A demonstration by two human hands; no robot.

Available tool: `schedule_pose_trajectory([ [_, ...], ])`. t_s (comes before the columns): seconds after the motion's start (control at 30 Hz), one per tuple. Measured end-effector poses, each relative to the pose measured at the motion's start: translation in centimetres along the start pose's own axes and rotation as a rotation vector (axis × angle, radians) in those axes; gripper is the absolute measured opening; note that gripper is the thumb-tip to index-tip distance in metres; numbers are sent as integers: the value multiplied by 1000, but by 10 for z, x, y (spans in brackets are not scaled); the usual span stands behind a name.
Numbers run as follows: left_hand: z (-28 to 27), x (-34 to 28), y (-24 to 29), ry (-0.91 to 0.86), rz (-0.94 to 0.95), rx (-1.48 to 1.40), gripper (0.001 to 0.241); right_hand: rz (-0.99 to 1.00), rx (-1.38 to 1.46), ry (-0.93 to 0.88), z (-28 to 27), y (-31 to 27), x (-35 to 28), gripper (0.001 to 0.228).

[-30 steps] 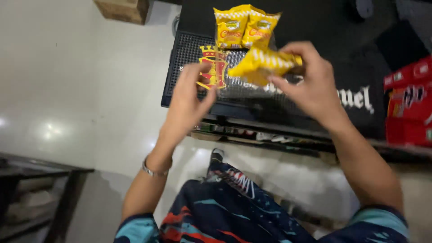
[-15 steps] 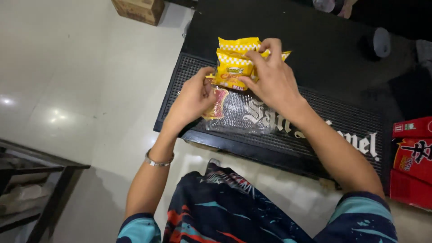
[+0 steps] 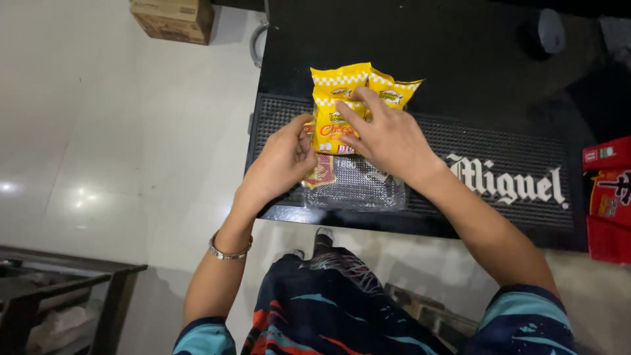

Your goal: The person takes packaged snacks from a white cardboard box and places them onto store shelves. They also pick up yellow snack packets from the shelves, walk to a black counter, and arrange them in a neat stack on a mat.

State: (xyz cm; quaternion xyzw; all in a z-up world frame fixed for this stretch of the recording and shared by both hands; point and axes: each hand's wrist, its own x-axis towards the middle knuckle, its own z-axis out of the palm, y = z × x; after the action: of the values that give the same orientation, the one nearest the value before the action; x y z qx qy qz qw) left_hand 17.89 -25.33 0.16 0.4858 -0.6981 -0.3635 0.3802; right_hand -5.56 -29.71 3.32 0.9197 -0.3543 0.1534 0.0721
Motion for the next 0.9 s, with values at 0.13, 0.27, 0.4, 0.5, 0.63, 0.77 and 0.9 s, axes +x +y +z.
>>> schedule_pose_trajectory([
  [0.13, -3, -1, -3, -32, 3, -8, 55, 62, -11, 24, -5, -8, -1, 58],
  [0.27, 0, -8, -12, -19, 55, -29, 61, 109, 5, 43, -5, -21, -6, 68],
  [0.4, 8, -11, -28, -41, 127, -24, 70, 146, -85, 79, 8, -28, -9, 68],
  [0.5, 6, -10, -27, -13, 208, 120, 73, 177, -118, 118, 3, -40, -14, 67],
  [0.63, -3, -16, -15, -88, 101, 42, 73, 304, -16, 164, -25, -74, -47, 60],
  [0.77, 3, -39, 22, 127, 415, 242, 65, 443, 304, 502, -32, -128, -119, 34],
  [0.9, 47, -68, 73, 1, 604, 64, 46, 661, 421, 738, -24, -188, -204, 25],
])
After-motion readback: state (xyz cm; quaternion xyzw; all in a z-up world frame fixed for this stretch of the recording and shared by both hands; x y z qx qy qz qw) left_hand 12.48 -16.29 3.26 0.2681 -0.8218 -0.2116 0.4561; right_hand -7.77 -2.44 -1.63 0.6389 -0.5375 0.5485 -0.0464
